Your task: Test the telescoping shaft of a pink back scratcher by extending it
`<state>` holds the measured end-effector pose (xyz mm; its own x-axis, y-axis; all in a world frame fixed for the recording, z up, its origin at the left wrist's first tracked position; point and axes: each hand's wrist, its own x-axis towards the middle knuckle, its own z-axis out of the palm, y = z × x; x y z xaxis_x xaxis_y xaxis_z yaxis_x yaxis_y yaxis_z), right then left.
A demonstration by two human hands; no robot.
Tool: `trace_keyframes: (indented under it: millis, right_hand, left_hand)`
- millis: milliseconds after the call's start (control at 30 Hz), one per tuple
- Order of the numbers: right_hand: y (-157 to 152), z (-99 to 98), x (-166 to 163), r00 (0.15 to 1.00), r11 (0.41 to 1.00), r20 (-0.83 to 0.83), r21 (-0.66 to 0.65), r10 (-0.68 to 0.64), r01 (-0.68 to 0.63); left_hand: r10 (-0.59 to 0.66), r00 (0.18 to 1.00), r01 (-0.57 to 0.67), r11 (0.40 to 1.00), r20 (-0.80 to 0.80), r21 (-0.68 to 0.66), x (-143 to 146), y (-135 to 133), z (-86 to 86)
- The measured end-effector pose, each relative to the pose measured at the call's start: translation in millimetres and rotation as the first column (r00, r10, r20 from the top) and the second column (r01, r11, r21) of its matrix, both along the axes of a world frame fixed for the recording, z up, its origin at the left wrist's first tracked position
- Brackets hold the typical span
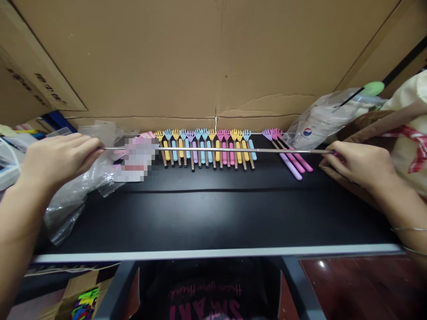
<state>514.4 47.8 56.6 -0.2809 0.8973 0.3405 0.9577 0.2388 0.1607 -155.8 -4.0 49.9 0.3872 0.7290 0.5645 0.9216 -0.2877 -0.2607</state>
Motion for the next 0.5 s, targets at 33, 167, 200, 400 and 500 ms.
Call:
trace_keyframes:
  millis: [33, 167, 200, 400, 500]
  right_hand:
    - [0.2, -1.2, 0.6, 1.0, 1.0, 0.021, 0.006, 0.003, -0.003]
    - [-2.9, -9.0, -0.9, 0.99, 0.981, 0.141, 0.194, 0.002, -0.03]
    - [-4.5, -10.8, -2.2, 0.986, 0.966, 0.169, 0.253, 0.007, -0.05]
    - [-10.8, -10.6, -7.4, 0.977, 0.966, 0.21, 0.256, -0.017, -0.038]
    - [-13.6, -8.4, -11.8, 0.981, 0.972, 0.192, 0.235, -0.026, -0.02]
  left_hand:
    - [0.012, 1.0, -0.012, 1.0, -0.017, 0.018, -0.5, 0.2, -1.5]
    - [0.037, 0.99, -0.011, 0.982, -0.137, 0.19, -3.9, 3.0, -4.8]
    - [0.018, 0.986, 0.023, 0.97, -0.165, 0.244, -4.7, 4.1, -4.3]
    - [-0.1, 0.967, 0.186, 0.908, -0.236, 0.376, -6.8, 9.5, 3.4]
    - [-0.116, 0.961, 0.206, 0.905, -0.249, 0.373, -1.4, 11.9, 1.7]
